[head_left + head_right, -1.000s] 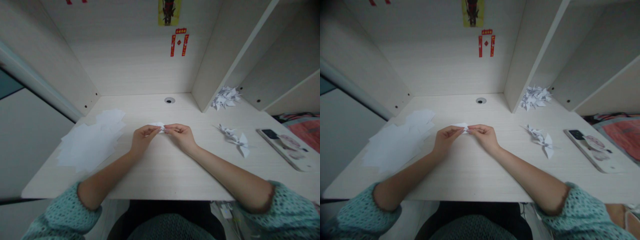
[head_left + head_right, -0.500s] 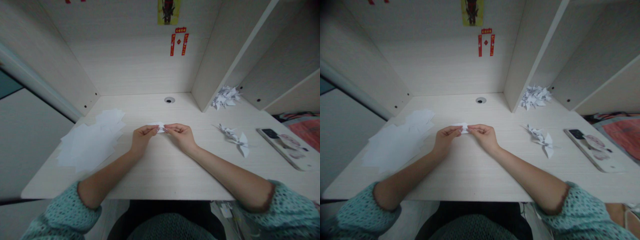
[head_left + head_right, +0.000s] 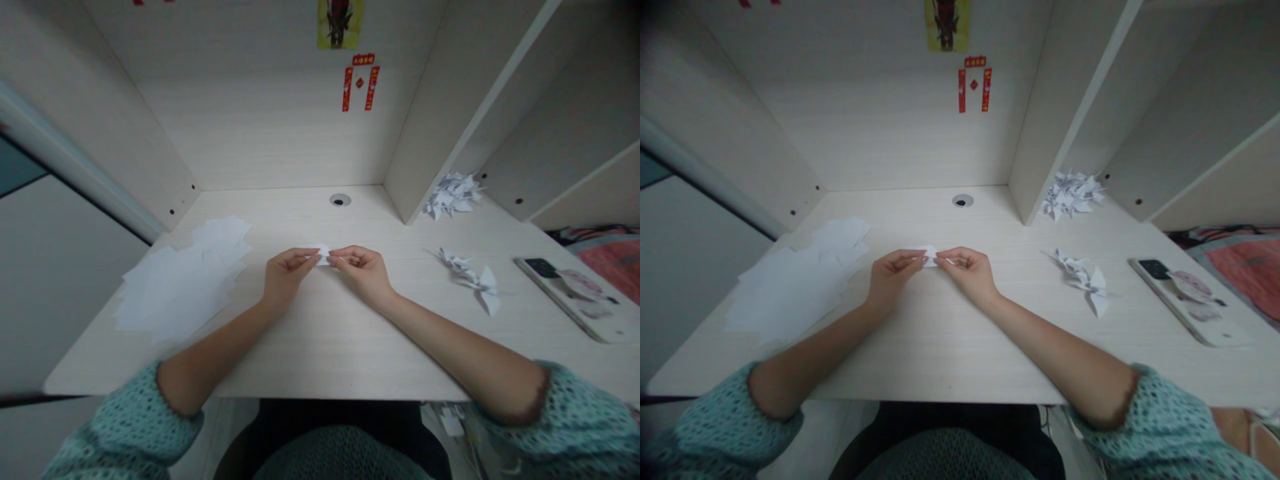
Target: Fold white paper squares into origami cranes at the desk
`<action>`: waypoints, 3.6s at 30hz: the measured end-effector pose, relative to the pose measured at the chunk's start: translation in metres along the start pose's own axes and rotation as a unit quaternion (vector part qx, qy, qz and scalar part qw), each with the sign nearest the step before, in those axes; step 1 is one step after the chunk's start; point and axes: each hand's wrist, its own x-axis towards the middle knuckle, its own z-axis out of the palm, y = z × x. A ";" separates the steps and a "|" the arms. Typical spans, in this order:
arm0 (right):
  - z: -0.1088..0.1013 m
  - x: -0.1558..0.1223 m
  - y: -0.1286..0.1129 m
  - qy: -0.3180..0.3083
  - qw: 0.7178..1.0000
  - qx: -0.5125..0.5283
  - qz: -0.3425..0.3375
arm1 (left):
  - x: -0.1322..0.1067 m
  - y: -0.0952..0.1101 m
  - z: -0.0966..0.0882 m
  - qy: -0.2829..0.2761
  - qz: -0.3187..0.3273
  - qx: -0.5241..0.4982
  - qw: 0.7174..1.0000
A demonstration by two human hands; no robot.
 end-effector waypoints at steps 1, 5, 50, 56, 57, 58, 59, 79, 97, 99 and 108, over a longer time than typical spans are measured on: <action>0.000 0.000 0.001 -0.006 1.000 0.000 -0.001 | 0.000 0.000 0.000 -0.002 0.003 0.006 1.000; 0.000 0.001 0.003 -0.022 0.999 0.017 0.015 | 0.000 0.001 -0.001 -0.009 0.014 0.027 1.000; 0.000 0.001 0.002 -0.013 0.999 0.022 0.023 | 0.002 -0.002 -0.004 -0.067 0.035 0.087 0.993; 0.004 -0.004 -0.001 -0.046 0.999 -0.005 0.007 | 0.001 -0.005 -0.001 -0.031 0.015 0.106 0.994; 0.004 -0.004 -0.002 -0.047 0.999 -0.007 0.009 | 0.001 -0.006 -0.001 -0.030 0.017 0.109 0.993; 0.005 -0.004 -0.002 -0.047 0.999 -0.008 0.014 | 0.000 -0.006 -0.001 -0.032 0.017 0.110 0.993; 0.005 -0.004 -0.002 -0.047 0.999 -0.006 0.021 | 0.000 -0.005 -0.002 -0.033 0.019 0.111 0.993; 0.000 0.004 0.001 -0.055 0.993 0.080 0.068 | 0.004 0.000 -0.008 0.029 0.073 0.164 0.983; -0.003 0.002 0.002 -0.136 0.988 0.071 0.029 | 0.006 -0.002 -0.011 0.045 0.066 0.157 0.984; -0.001 0.000 0.000 -0.153 0.984 0.072 0.053 | 0.005 -0.001 -0.010 0.049 0.075 0.173 0.981; -0.001 0.003 0.006 -0.056 0.995 0.066 0.048 | 0.008 -0.007 -0.009 -0.004 0.048 0.141 0.989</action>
